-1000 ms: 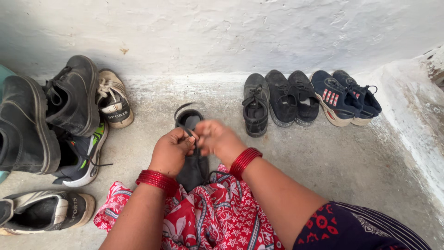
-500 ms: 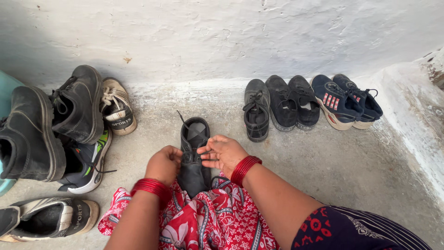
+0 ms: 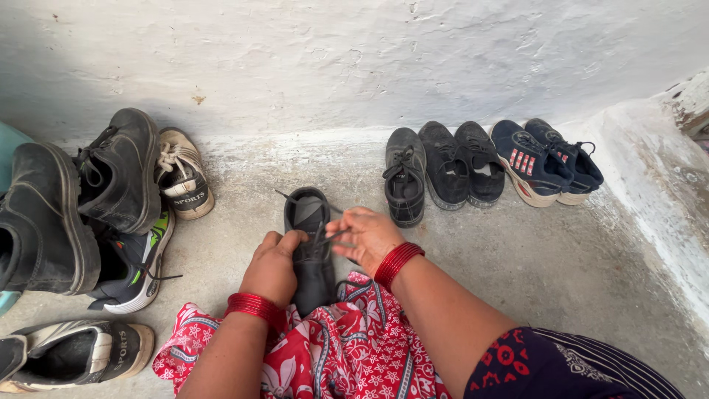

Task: The person sits on the floor and re-laces a single black shoe by threading the laces through the eyelets and tying them. The person handles the shoe and laces by hand throughout the clip.

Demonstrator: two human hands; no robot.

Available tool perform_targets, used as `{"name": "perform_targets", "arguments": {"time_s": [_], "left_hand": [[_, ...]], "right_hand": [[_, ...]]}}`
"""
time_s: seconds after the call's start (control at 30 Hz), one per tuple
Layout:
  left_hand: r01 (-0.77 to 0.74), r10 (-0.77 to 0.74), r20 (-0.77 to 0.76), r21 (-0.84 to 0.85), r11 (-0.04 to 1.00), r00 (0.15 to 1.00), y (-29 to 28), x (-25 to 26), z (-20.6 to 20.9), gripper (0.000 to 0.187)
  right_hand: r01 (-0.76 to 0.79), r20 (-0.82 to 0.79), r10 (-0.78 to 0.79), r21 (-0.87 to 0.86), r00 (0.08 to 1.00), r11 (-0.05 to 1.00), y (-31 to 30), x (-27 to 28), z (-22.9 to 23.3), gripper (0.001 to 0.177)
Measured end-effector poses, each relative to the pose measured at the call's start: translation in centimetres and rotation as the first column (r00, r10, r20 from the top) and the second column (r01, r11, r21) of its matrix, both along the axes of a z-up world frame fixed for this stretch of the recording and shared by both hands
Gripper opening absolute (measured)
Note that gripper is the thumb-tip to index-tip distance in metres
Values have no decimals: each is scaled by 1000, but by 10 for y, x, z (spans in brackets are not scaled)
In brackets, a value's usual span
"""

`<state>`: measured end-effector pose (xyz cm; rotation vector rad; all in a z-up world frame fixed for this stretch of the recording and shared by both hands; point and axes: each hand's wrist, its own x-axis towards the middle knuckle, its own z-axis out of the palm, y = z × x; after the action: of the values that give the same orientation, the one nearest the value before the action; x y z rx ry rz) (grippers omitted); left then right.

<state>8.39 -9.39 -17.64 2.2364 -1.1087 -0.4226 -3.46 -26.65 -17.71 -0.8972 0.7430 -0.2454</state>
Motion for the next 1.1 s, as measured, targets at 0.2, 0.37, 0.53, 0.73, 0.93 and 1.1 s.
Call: {"name": "perform_targets", "arguments": {"time_s": [0.2,0.37,0.53,0.73,0.93,1.1], "left_hand": [[70,-69,49,-18,997,996,3,8,-6,54],[54,-51,53,-43,998,997,3,7,-11,50],[31,-28,61,-54,998,998,2,5,-13,51],[47,-42,78,-63,997,996,0,2,-14,53],[40,-38,45,-53,998,998,-1,2,-8,51],[36,-34,36,-64,997,999,-2,2,-8,49]], "right_hand": [[290,-42,-288,27,957,957,-26,-5,-18,17],[429,12,-439,187,899,884,-25,-4,-26,10],[264,58,-262,-40,963,964,-27,-5,-34,28],[-246,-426,-489,-888,762,389,-8,-11,-58,48],[-576,-712,-198,-674,674,462,5,-10,-40,34],[-611,-653,-184,-755,735,237,11,-15,-45,22]]}}
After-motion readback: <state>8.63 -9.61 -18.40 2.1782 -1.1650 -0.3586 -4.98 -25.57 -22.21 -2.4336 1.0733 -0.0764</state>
